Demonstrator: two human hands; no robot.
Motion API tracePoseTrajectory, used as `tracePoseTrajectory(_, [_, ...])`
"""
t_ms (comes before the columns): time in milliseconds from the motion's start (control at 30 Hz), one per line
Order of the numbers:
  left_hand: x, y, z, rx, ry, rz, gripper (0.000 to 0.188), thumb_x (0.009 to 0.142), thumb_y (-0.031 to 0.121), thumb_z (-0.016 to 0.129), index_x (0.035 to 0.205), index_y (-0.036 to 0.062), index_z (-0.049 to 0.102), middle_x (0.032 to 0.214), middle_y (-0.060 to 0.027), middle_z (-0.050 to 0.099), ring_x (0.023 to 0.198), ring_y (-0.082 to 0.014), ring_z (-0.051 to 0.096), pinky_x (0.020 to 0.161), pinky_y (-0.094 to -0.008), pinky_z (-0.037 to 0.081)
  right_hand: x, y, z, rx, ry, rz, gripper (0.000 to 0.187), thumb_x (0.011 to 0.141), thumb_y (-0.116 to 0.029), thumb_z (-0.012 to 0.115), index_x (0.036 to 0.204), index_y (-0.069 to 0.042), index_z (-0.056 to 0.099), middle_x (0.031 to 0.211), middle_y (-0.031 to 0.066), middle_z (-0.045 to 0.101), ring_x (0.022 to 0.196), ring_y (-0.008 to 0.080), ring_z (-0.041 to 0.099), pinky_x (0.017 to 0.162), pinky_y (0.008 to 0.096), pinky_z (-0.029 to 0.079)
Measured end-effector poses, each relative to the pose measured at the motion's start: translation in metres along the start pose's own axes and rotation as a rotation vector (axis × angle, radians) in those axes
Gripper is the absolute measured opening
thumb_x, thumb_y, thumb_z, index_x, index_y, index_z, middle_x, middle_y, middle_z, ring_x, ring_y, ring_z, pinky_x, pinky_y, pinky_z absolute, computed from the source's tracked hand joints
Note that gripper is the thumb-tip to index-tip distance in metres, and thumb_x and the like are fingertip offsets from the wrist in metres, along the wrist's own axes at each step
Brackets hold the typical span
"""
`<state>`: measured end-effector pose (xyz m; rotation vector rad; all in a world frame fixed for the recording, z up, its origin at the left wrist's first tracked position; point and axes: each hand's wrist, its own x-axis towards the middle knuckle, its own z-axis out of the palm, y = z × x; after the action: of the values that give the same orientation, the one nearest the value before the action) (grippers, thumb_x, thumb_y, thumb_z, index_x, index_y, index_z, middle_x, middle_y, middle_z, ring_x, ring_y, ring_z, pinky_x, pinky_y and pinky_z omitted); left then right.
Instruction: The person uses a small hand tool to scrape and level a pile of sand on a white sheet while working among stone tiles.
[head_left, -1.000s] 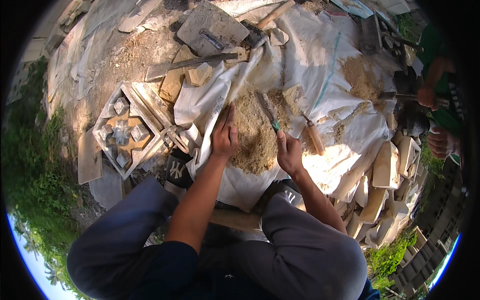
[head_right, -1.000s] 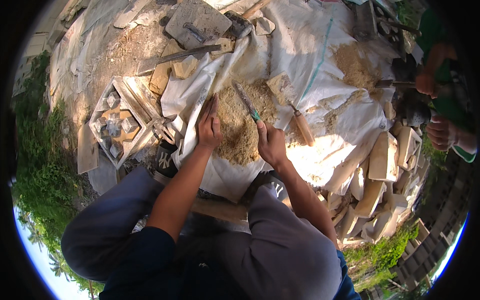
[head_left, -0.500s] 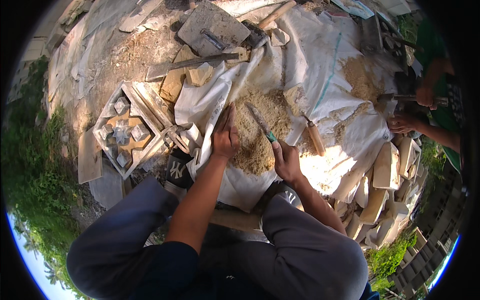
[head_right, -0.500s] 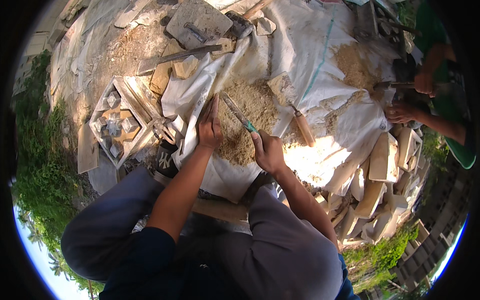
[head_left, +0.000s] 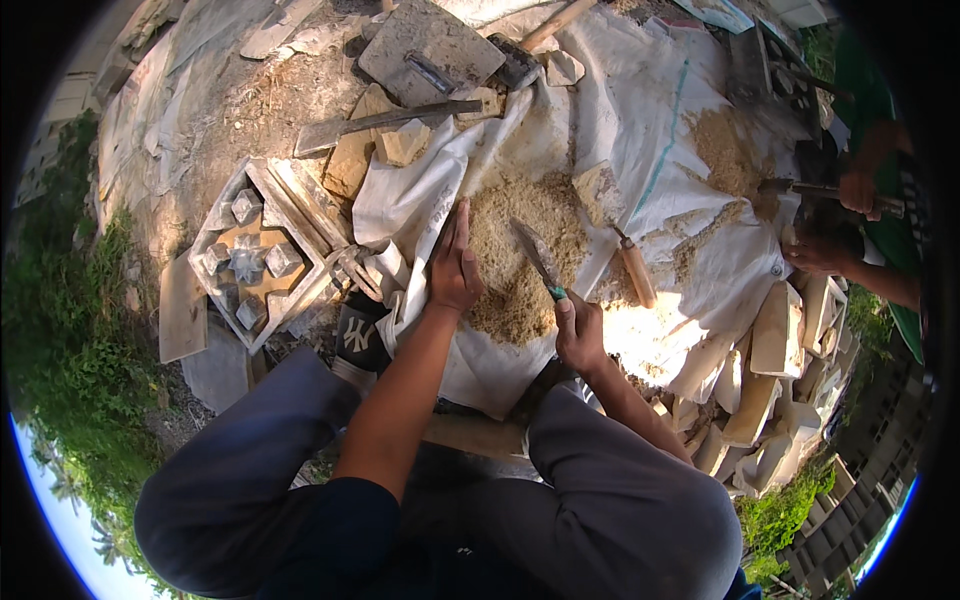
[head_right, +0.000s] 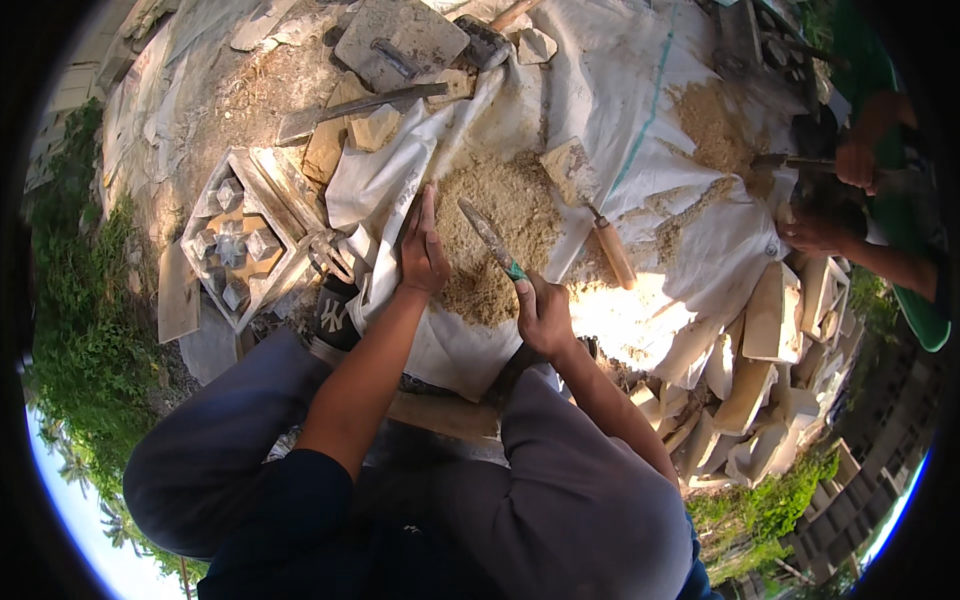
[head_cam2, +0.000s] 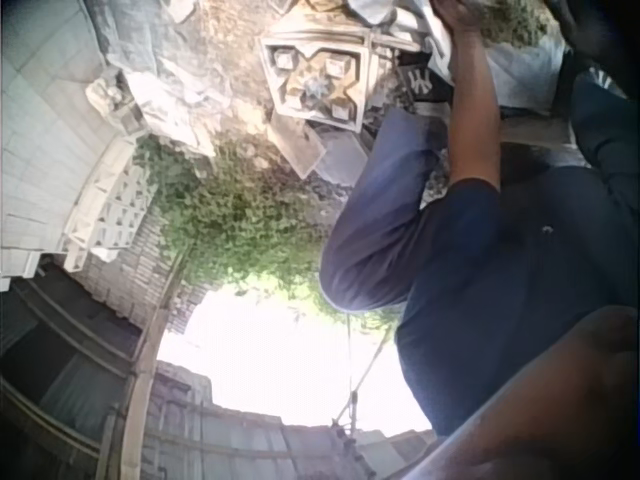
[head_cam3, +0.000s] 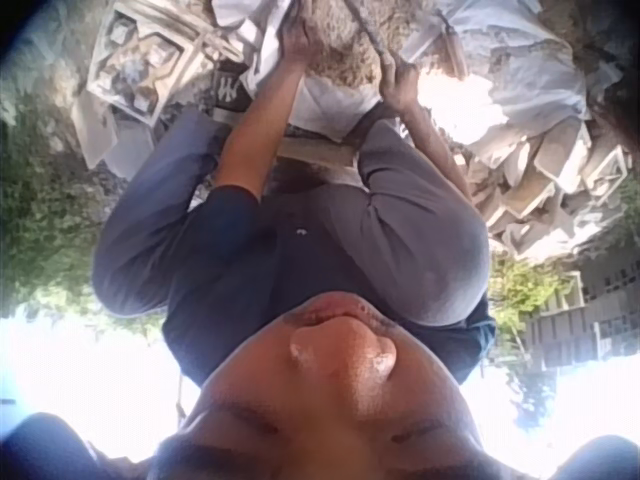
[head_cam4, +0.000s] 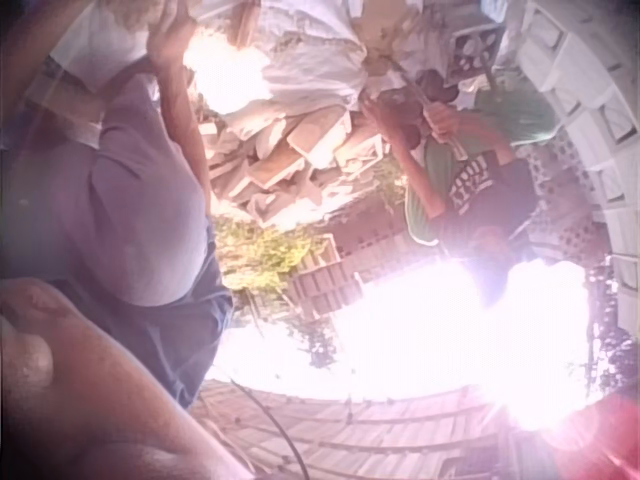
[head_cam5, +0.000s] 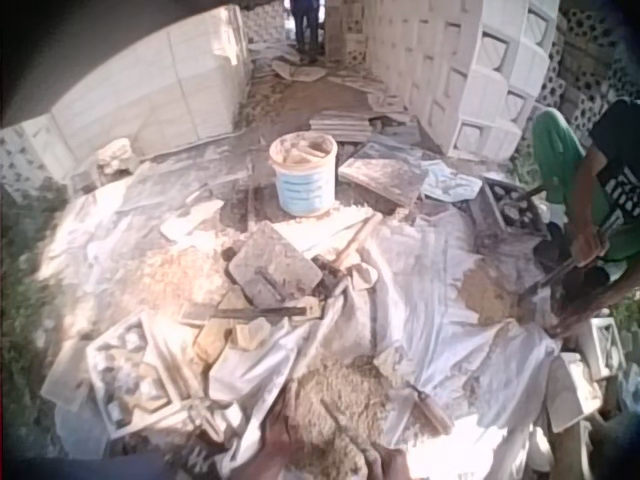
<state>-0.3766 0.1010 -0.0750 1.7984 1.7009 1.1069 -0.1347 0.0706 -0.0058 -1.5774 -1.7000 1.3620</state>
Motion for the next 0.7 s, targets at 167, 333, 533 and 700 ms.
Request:
tracePoseTrajectory(167, [-0.001,0.010,-0.002,-0.175,0.057,-0.040,0.069,0.111,0.041,0.021,0.157,-0.0095,0.034,0.156,-0.0309,0.045,0.145,-0.0451,0.045,0.121,-0.0452,0.035,-0.004,0.058,0.015,-0.478,-0.058,0.020,0.044,0.106,-0.041,0.058,0.086,-0.001,0.059,0.059,0.0202,0.058,0.055,0.0463,0.056,0.052,0.0574,0.048])
tracePoseTrajectory(333, [-0.041,0.026,-0.007,-0.117,0.165,-0.105,0.072,0.111,0.043,0.017,0.158,-0.0100,0.031,0.156,-0.0301,0.045,0.148,-0.0450,0.041,0.123,-0.0478,0.030,0.004,0.038,0.009,-0.494,0.127,-0.311,0.041,0.107,-0.037,0.057,0.084,-0.002,0.059,0.059,0.0202,0.058,0.054,0.0463,0.056,0.051,0.0572,0.046])
tracePoseTrajectory(533, [-0.059,0.038,0.003,0.065,0.173,-0.101,0.068,0.112,0.039,0.017,0.158,-0.0089,0.029,0.159,-0.0304,0.040,0.150,-0.0462,0.036,0.125,-0.0505,0.028,-0.005,0.016,-0.004,-0.210,-0.087,-0.070,0.045,0.108,-0.038,0.054,0.082,-0.001,0.059,0.060,0.0229,0.057,0.056,0.0472,0.056,0.056,0.0544,0.047])
tracePoseTrajectory(700, [-0.062,0.030,0.013,-0.043,0.210,-0.095,0.072,0.112,0.044,0.017,0.158,-0.0104,0.027,0.161,-0.0300,0.037,0.148,-0.0533,0.034,0.124,-0.0546,0.028,0.003,0.055,0.017,-0.657,0.045,-0.324,0.040,0.106,-0.038,0.058,0.085,-0.004,0.064,0.065,0.0236,0.063,0.060,0.0476,0.062,0.057,0.0557,0.051])
